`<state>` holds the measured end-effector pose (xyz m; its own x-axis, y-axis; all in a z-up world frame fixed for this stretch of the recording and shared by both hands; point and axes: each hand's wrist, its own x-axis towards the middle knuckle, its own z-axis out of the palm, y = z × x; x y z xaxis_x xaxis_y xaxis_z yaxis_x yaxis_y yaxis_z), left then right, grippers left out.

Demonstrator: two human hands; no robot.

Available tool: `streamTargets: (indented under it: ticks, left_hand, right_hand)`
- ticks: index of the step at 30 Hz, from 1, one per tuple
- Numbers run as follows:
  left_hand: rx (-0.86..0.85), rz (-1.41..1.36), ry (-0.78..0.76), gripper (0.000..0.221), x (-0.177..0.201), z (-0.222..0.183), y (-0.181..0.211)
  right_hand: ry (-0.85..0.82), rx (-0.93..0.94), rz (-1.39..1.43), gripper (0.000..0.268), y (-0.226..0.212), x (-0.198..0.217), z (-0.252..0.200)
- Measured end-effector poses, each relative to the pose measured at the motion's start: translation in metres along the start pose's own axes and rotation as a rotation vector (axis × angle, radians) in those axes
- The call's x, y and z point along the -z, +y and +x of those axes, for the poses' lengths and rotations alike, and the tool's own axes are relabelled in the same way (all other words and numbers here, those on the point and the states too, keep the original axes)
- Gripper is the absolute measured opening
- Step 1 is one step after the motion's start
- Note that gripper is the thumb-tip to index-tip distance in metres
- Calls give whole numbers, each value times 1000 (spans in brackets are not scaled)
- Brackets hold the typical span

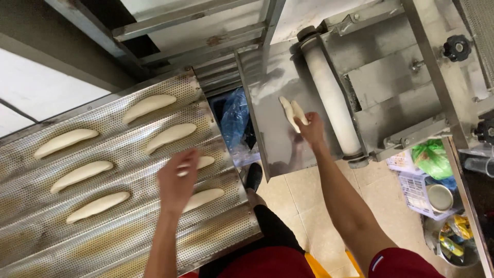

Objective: The person is shaping dough balls into baguettes using a machine and arranging them on trays in a bakery.

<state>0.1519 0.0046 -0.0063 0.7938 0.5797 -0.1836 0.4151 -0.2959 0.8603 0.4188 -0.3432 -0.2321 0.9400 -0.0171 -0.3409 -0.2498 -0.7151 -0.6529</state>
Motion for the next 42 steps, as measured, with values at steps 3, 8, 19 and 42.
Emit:
streamTargets:
  ticks: [3, 8, 19, 42]
  left_hand:
    - [-54, -49, -163, 27, -45, 5, 19]
    - [-102, -221, -228, 32, -82, -3, 32]
    - [367, -905, -301, 53, 85, -91, -105]
    - [-150, 441, 525, 18, 196, -142, -154]
  right_hand:
    - [12, 104, 58, 60, -38, 18, -17]
    - [-82, 141, 324, 54, -111, 68, -70]
    - [-965, 565, 2, 58, -252, -33, -331]
    - [-256, 911, 101, 29, -228, -51, -247]
